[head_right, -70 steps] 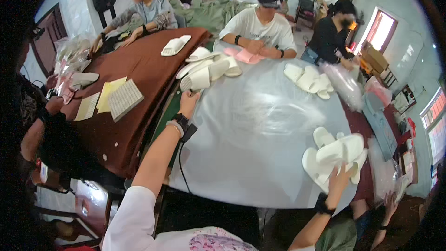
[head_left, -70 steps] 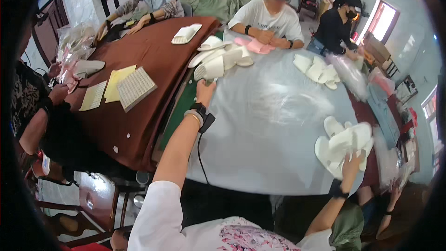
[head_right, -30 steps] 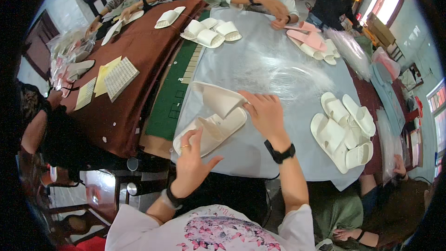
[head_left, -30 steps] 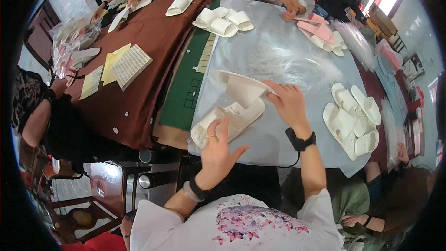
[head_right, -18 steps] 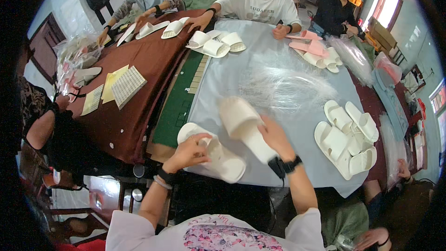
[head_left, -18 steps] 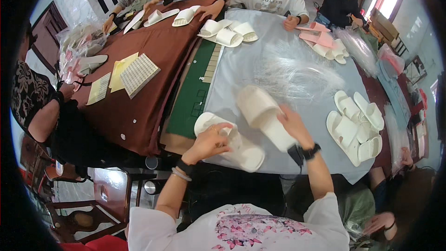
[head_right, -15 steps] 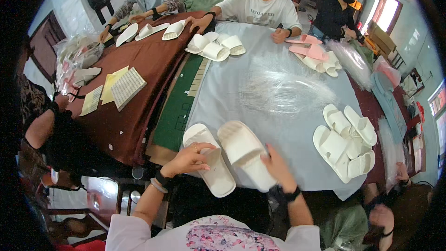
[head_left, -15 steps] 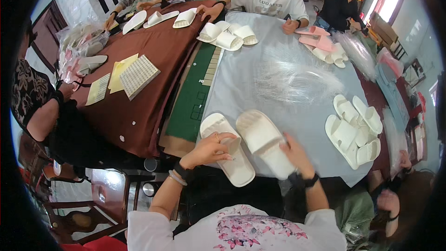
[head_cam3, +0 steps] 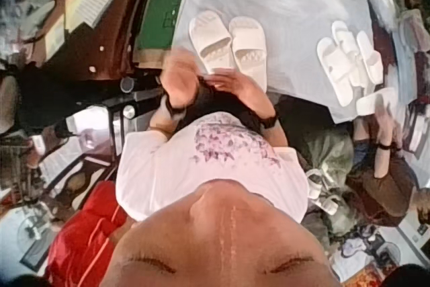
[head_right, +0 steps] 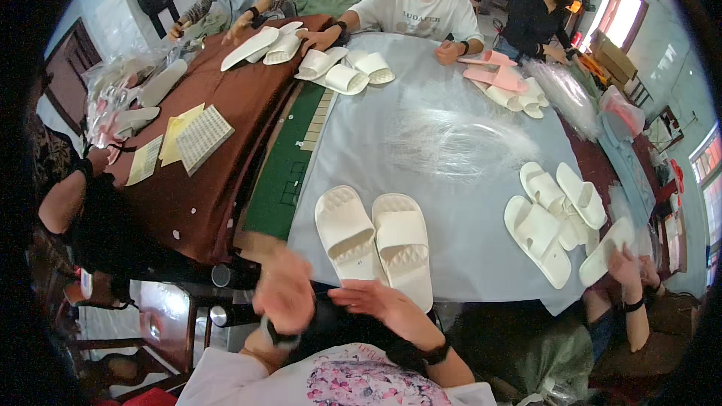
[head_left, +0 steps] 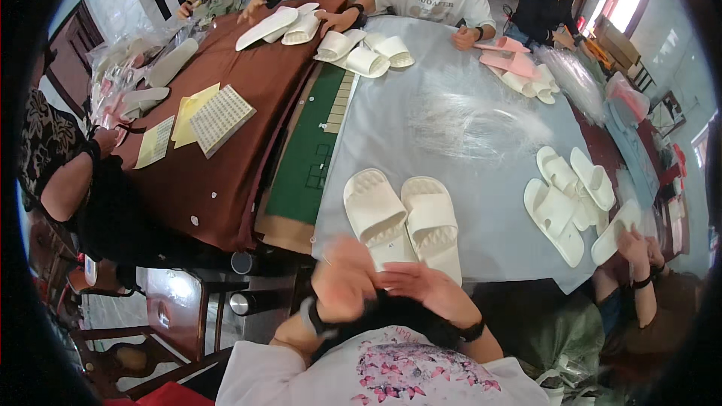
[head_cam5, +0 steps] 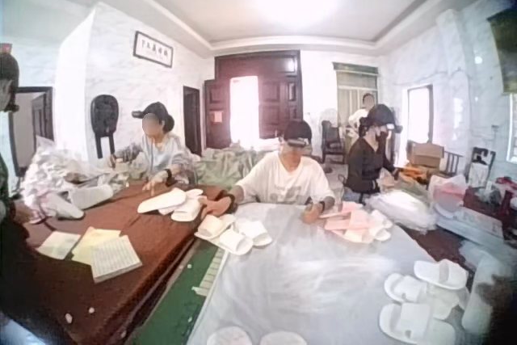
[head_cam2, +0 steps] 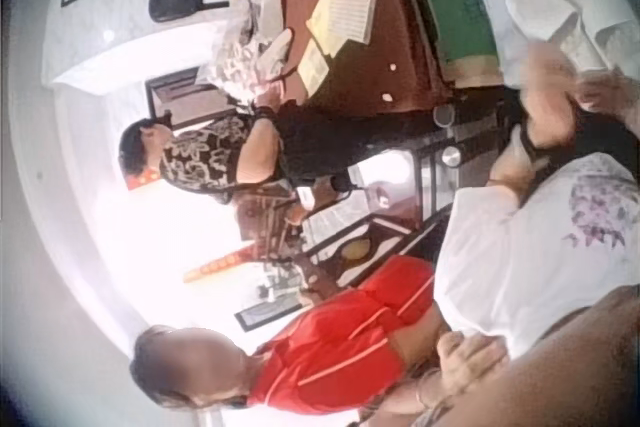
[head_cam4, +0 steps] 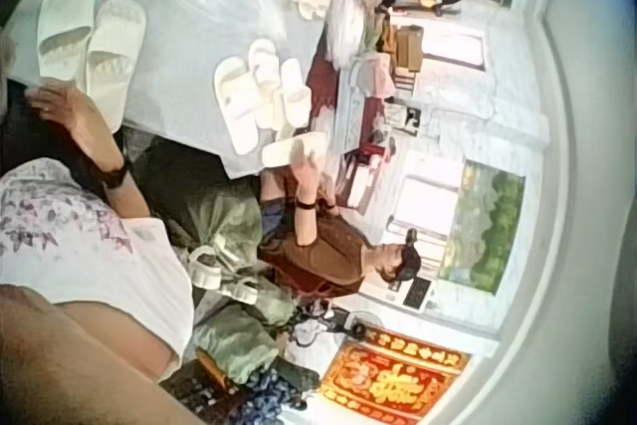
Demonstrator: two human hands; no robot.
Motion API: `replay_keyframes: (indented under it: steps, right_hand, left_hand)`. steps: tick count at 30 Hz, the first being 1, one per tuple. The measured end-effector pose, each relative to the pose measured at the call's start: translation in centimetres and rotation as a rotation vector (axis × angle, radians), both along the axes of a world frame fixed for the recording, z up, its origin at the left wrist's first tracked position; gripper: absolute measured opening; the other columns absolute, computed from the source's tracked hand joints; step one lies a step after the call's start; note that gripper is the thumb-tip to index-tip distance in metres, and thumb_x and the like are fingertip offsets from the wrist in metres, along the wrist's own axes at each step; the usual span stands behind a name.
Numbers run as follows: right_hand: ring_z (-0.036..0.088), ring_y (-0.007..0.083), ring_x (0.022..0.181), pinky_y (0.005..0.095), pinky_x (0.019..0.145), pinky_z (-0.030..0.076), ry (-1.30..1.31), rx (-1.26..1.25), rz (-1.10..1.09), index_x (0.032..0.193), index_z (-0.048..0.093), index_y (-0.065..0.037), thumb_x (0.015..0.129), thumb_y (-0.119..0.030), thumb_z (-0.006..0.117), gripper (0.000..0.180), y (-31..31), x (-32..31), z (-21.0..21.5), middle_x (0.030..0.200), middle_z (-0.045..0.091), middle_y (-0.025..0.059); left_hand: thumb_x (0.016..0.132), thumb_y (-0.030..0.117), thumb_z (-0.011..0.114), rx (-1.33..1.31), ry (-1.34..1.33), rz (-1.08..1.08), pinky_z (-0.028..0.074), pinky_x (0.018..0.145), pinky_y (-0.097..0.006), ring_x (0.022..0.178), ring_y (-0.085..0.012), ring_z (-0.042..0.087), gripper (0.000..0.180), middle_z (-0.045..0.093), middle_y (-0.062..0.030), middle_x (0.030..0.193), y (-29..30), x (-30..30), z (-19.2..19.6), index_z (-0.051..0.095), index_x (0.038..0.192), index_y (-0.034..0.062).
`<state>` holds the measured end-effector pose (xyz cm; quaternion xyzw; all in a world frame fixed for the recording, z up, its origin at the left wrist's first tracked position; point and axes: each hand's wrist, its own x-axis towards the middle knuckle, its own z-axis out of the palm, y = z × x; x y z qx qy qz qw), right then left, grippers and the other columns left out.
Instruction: Inspecting and quality checking white sandals in a manufacturing setting.
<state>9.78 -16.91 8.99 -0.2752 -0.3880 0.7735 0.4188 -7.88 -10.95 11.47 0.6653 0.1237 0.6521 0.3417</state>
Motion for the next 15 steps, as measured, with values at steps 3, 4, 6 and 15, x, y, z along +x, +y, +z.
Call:
replay_keyframes:
  steps: [3, 4, 6, 15]
  right_hand:
    - [0.055, 0.0166, 0.098, 0.0249, 0.078, 0.046, 0.163, -0.095, -0.059, 0.131, 0.036, 0.003, 0.098, -0.032, 0.034, 0.048, 2.4, -1.5, 0.7, 0.106, 0.059, 0.0118]
    - [0.055, 0.0148, 0.093, 0.0232, 0.073, 0.046, 0.184, 0.025, -0.171, 0.129, 0.038, 0.002, 0.098, -0.029, 0.036, 0.044, 3.6, -0.9, 0.7, 0.098, 0.059, 0.0090]
    - [0.055, 0.0108, 0.081, 0.0208, 0.064, 0.046, 0.168, 0.092, -0.541, 0.122, 0.044, 0.000, 0.096, -0.023, 0.042, 0.034, 4.4, 1.1, 0.7, 0.084, 0.057, 0.0036]
    - [0.056, 0.0129, 0.053, 0.0228, 0.044, 0.047, -0.541, -0.177, -0.811, 0.112, 0.047, 0.000, 0.093, -0.014, 0.046, 0.024, -3.7, 7.3, -3.1, 0.077, 0.060, 0.0104]
  left_hand:
    - [0.091, 0.023, 0.048, -0.097, 0.266, -0.647, 0.043, 0.072, -0.039, 0.071, -0.0300, 0.051, 0.028, 0.054, -0.0110, 0.080, -4.1, 2.3, -0.4, 0.053, 0.073, 0.0023]
    - [0.097, 0.029, 0.037, -0.285, 0.410, -0.833, 0.042, 0.072, -0.036, 0.077, -0.0231, 0.052, 0.039, 0.056, -0.0087, 0.082, -4.4, 2.7, -1.1, 0.051, 0.072, 0.0022]
    - [0.097, 0.029, 0.037, -0.502, 0.346, -1.011, 0.041, 0.068, -0.034, 0.073, -0.0214, 0.050, 0.039, 0.053, -0.0073, 0.076, -5.0, 2.1, -2.3, 0.051, 0.073, 0.0021]
    - [0.097, 0.035, 0.038, -1.089, 0.309, -0.868, 0.031, 0.051, -0.021, 0.056, -0.0097, 0.039, 0.048, 0.045, -0.0006, 0.060, -2.0, -4.2, -3.0, 0.047, 0.059, 0.0063]
